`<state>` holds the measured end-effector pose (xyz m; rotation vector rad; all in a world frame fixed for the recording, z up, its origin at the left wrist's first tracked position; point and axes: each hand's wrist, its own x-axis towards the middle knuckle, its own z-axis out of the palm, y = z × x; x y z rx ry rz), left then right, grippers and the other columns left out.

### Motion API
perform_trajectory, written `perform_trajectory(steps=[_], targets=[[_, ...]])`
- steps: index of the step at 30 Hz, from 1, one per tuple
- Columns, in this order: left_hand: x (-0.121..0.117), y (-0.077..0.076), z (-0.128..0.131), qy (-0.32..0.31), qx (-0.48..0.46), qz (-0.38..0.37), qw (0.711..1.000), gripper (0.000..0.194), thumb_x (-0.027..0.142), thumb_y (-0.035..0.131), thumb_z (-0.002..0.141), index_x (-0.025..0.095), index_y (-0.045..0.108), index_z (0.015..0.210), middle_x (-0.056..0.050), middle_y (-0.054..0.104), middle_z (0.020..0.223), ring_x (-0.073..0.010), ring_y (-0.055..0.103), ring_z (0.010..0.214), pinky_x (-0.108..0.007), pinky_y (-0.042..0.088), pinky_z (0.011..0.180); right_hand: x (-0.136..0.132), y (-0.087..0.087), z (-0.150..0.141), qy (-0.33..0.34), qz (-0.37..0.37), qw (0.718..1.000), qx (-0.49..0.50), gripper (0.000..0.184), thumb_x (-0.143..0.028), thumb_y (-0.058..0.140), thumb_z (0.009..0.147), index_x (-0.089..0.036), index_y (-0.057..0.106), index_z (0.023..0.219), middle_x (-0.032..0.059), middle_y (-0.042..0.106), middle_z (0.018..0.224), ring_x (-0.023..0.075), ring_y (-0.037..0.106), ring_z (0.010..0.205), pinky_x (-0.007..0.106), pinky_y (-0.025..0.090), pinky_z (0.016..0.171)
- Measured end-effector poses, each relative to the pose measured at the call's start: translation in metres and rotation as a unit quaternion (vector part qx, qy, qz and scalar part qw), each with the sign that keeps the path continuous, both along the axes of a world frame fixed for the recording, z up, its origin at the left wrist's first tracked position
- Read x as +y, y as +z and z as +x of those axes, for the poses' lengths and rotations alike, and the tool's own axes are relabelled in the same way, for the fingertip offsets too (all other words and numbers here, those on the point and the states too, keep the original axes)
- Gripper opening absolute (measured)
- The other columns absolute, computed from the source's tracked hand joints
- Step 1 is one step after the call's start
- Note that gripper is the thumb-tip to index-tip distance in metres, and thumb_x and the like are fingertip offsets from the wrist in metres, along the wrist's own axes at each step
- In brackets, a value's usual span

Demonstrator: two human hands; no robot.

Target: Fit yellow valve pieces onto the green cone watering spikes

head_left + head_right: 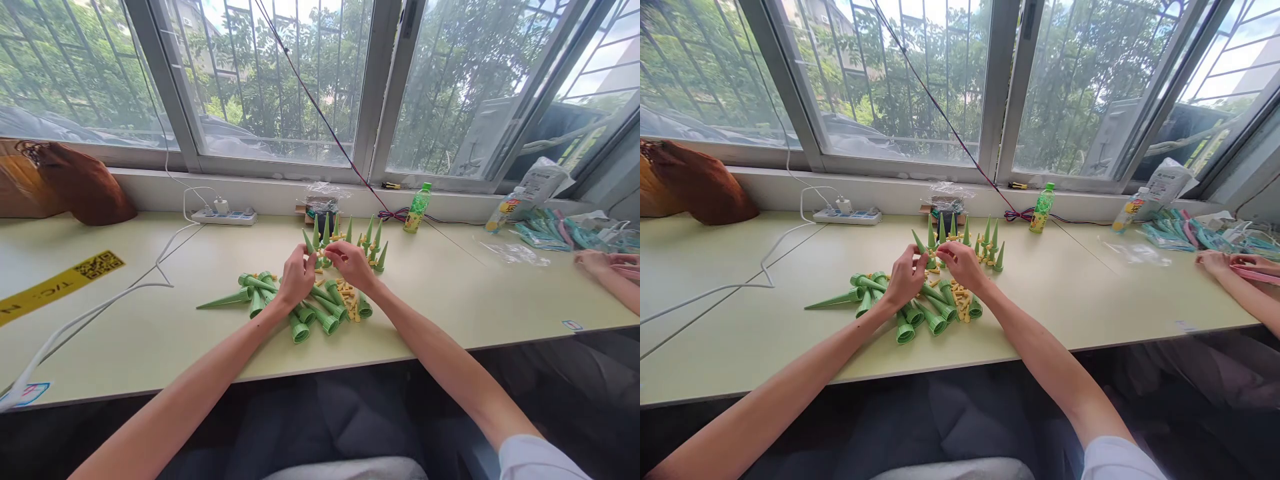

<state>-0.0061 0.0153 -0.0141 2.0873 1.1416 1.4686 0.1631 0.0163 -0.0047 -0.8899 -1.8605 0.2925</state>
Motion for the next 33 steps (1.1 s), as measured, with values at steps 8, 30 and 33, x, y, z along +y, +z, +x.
perform_trajectory(steps=[8,30,33], targets=[[0.0037,-0.0024,-0.0008,0.02,0.008,0.036,0.999,0.019,0.035,0.045,0.096,0.019,0.054,0.096,-0.007,0.063,0.093,-0.0168,0.06,0.067,-0.028,0.044,0.056,-0.0005,0.0003,-0.0014,-0.005,0.002,1.0,-0.018,0.01,-0.023,0.06,0.09,-0.017,0.065,0.095,0.0059,0.066,0.092,0.0137,0.061,0.074,0.027,0.05,0.066],[-0.0039,0.0041,0.0001,0.014,0.035,0.03,0.999,0.029,0.026,0.061,0.083,0.017,0.059,0.111,-0.005,0.069,0.099,-0.01,0.054,0.056,-0.025,0.049,0.055,0.0011,-0.0016,-0.0016,-0.011,0.006,1.0,-0.006,0.022,-0.035,0.057,0.093,-0.016,0.066,0.087,0.0041,0.065,0.076,0.0129,0.055,0.063,0.025,0.044,0.061],[-0.0047,0.0048,0.0,0.016,0.038,0.024,0.999,0.03,0.027,0.061,0.083,0.017,0.059,0.112,-0.004,0.07,0.097,-0.0102,0.055,0.056,-0.024,0.049,0.056,-0.0002,-0.0004,-0.002,-0.01,0.002,1.0,-0.004,0.029,-0.04,0.054,0.094,-0.016,0.065,0.084,0.0035,0.063,0.072,0.0125,0.052,0.06,0.025,0.041,0.059]])
